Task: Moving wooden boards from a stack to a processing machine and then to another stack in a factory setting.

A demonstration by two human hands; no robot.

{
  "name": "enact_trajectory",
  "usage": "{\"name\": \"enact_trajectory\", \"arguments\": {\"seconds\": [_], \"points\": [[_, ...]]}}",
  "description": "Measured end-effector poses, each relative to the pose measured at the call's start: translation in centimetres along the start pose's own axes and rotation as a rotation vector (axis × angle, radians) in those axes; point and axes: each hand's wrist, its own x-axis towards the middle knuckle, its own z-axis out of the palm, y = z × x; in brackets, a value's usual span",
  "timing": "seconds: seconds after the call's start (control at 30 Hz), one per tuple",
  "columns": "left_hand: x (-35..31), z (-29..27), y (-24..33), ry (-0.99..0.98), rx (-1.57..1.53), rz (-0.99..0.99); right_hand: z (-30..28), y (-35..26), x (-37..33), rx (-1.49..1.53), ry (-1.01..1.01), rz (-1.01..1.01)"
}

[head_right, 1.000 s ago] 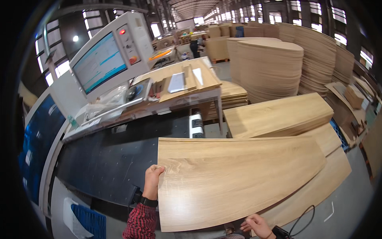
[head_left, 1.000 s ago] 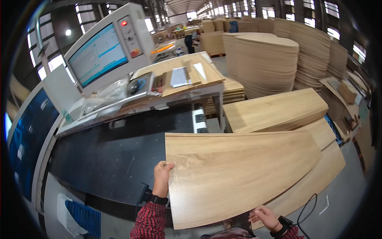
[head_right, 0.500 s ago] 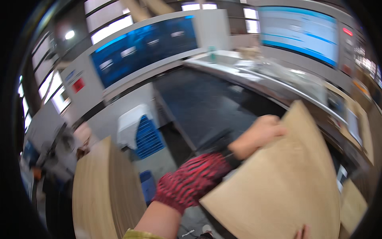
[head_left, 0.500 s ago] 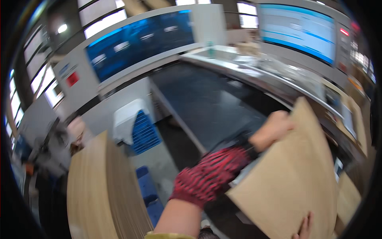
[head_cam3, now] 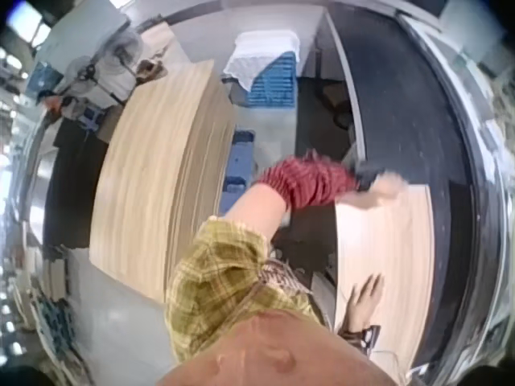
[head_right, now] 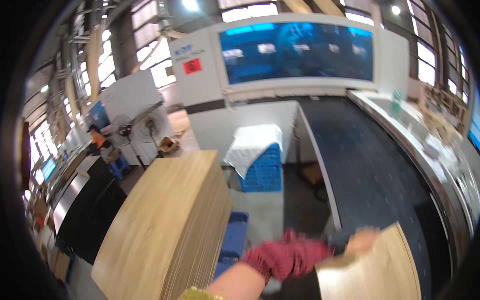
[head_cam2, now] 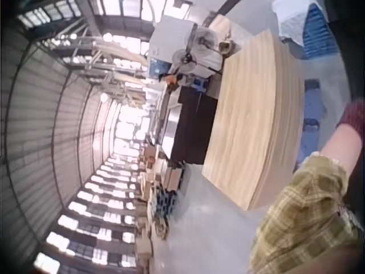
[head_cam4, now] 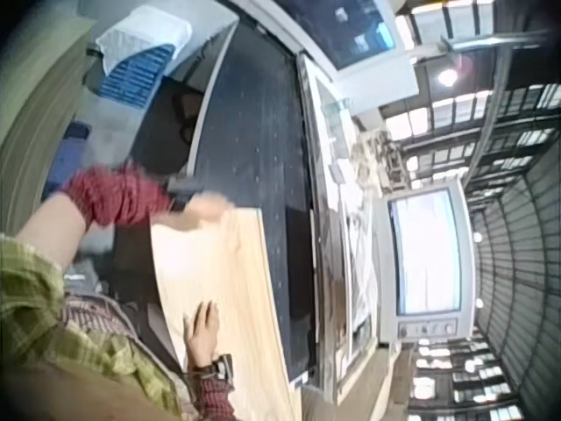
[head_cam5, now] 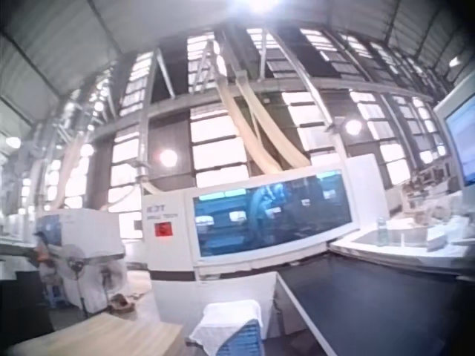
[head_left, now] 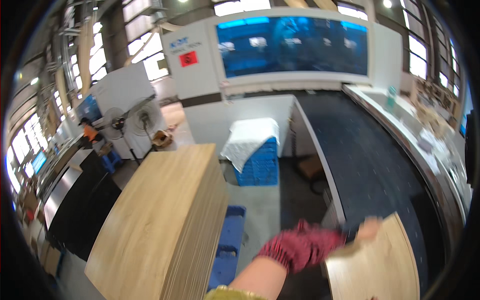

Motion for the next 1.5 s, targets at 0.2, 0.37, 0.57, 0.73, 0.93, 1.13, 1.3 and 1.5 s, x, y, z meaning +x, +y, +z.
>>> {"name": "enact_trajectory", "arguments": {"seconds": [0.2,0.37,0.57,0.73,0.93,1.13,1.3,1.5], "points": [[-10.4,-4.6,3.0,-0.052,0.107,0.181,2.8,1.1,11.6,-0.035,-0.037,-0.131],[-6.9,-4.1,-6.3,0.066,0.101,0.085,3.7,-0.3,23.1,-0.021,0.010,-0.227],[-4.6,-9.4,-8.0,0.066,0.099,-0.036,5.1,-1.5,37.9,0.059,0.013,-0.332],[-2.7,-14.1,-11.1,-0.019,0.021,-0.168,7.0,-0.2,50.5,0.676,0.052,-0.534],[-0.3,-16.5,-24.1,-0.082,0.087,-0.177,5.2,-9.0,62.4,0.439,0.184,-0.433],[4.6,-20.4,-32.9,0.008,-0.137,-0.065,6.8,-4.9,59.0,0.222,0.121,-0.228],[5.6,-18.0,-43.6,0.017,-0.123,-0.185,9.0,-11.3,59.2,0.101,0.017,-0.274],[6.2,-21.3,-47.6,0.031,-0.133,-0.159,11.8,-13.6,67.7,0.199,0.084,-0.384]]}}
